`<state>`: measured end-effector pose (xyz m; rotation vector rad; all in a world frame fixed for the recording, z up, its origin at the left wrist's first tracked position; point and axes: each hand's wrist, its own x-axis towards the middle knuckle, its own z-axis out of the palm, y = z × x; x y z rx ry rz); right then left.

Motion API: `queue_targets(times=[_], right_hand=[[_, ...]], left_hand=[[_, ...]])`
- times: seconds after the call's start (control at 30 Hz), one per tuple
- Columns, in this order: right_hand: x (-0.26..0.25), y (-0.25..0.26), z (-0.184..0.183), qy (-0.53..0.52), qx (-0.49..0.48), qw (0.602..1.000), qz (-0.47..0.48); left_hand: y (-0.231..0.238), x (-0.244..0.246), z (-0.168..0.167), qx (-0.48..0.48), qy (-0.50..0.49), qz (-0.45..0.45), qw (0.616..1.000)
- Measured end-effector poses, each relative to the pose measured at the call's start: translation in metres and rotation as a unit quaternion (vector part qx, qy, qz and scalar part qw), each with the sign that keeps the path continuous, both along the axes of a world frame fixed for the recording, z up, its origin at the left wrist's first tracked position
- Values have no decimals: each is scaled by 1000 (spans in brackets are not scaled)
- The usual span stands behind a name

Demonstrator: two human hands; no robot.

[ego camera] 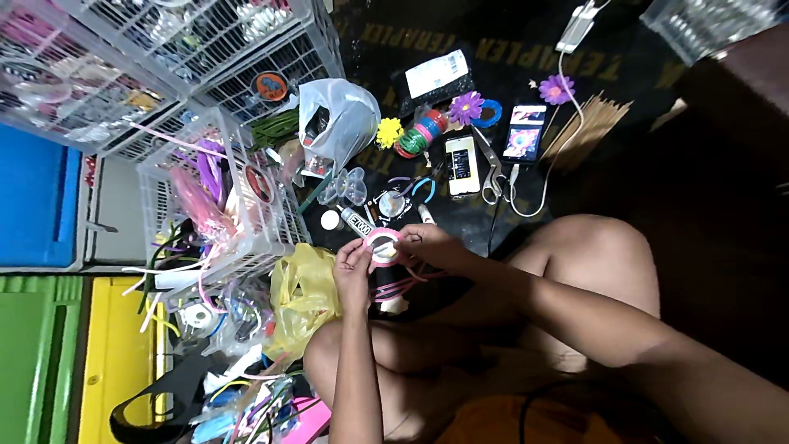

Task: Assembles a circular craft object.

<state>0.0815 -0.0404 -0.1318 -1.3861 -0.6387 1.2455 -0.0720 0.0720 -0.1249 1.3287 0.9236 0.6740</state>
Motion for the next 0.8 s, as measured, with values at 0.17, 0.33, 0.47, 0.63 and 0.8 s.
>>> queue_targets(times=[0.17,0.33,0.47,0.63,0.8], right_hand=[[-3,0,3,44,9,999,-14],[-3,0,7,47,8,999,-8],[-2,0,6,45,19,999,2],[-1,-1,6,40,27,999,10],[-2,-3,9,26,27,999,21]], left_hand=[[-7,3,-15,288,39,32,956],[-6,3,-18,320,36,26,946],[-6,2,-15,279,13,18,960],[-5,3,-13,237,-1,24,971],[-6,3,-11,237,-11,23,971]])
